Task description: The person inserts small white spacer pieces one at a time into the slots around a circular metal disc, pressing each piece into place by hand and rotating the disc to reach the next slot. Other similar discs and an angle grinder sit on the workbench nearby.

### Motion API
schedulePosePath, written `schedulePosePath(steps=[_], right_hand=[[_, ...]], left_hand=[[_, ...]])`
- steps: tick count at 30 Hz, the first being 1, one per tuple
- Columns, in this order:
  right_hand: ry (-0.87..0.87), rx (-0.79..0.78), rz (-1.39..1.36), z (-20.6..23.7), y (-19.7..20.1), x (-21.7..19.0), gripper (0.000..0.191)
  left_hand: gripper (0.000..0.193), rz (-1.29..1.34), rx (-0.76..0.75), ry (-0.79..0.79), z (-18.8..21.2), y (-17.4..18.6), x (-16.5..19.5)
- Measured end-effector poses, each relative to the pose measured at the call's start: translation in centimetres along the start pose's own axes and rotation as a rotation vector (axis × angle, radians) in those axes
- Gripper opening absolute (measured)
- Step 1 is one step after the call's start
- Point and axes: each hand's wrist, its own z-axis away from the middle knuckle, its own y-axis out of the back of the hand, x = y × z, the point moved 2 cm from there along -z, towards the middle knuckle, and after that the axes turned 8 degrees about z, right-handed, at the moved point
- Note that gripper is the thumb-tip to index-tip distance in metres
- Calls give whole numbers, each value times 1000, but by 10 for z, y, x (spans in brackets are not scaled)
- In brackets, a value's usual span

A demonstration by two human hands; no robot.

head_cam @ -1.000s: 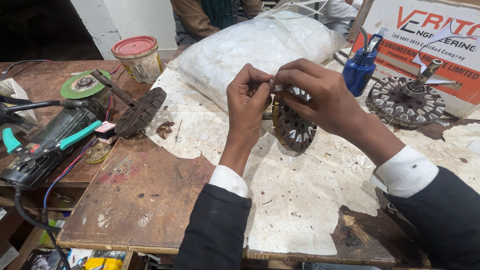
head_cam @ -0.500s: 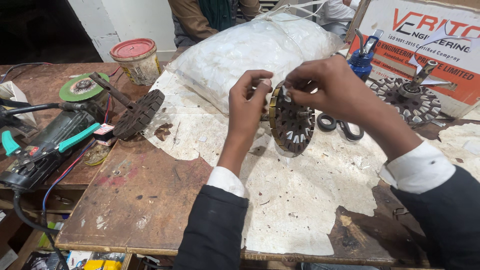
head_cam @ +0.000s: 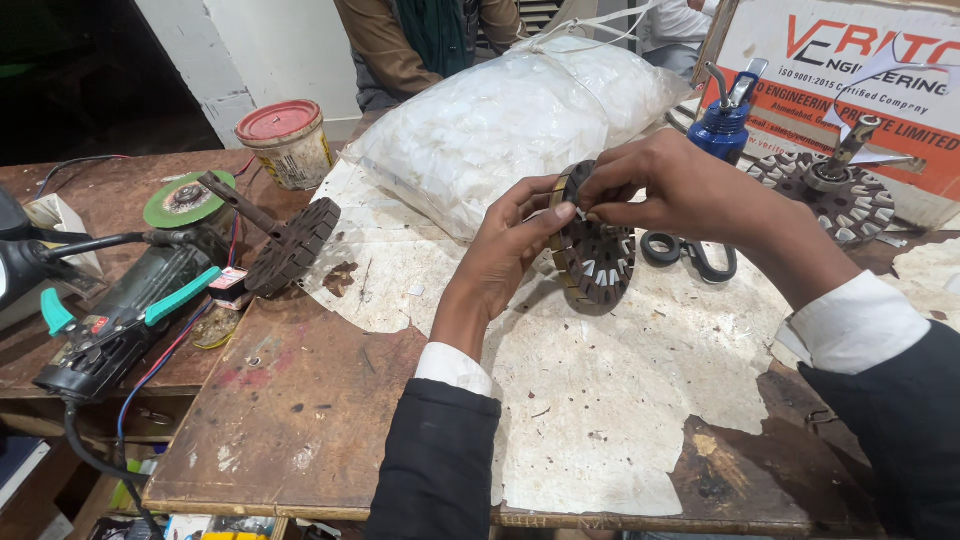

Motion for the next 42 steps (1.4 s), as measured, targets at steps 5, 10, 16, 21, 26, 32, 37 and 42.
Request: schedulePosePath(steps=[5, 10, 16, 21, 26, 32, 37, 42], right_hand=[[-3, 1, 51, 0, -3, -1, 22], [-94, 50, 76, -3, -10, -4, 23], [-222, 112, 156, -3, -13, -2, 20], [-281, 162, 71, -2, -17, 2, 15], [-261, 221, 101, 0, -22, 6, 12], [-339, 180, -84, 0, -20, 19, 14], [-286, 196, -82, 1, -20, 20, 20], [-228, 163, 42, -3, -22, 16, 36]], left_hand=[[59, -28, 53, 53, 1, -3, 0], [66, -53, 57, 88, 2, -6, 0], [70, -83, 49, 132, 0, -10, -7], [75, -120, 59, 144, -2, -8, -10], [84, -112, -87, 55, -1, -11, -11], [75, -161, -67, -32, -2, -9, -11], [67, -220, 30, -130, -4, -9, -11], [49, -150, 193, -243, -6, 1, -11]])
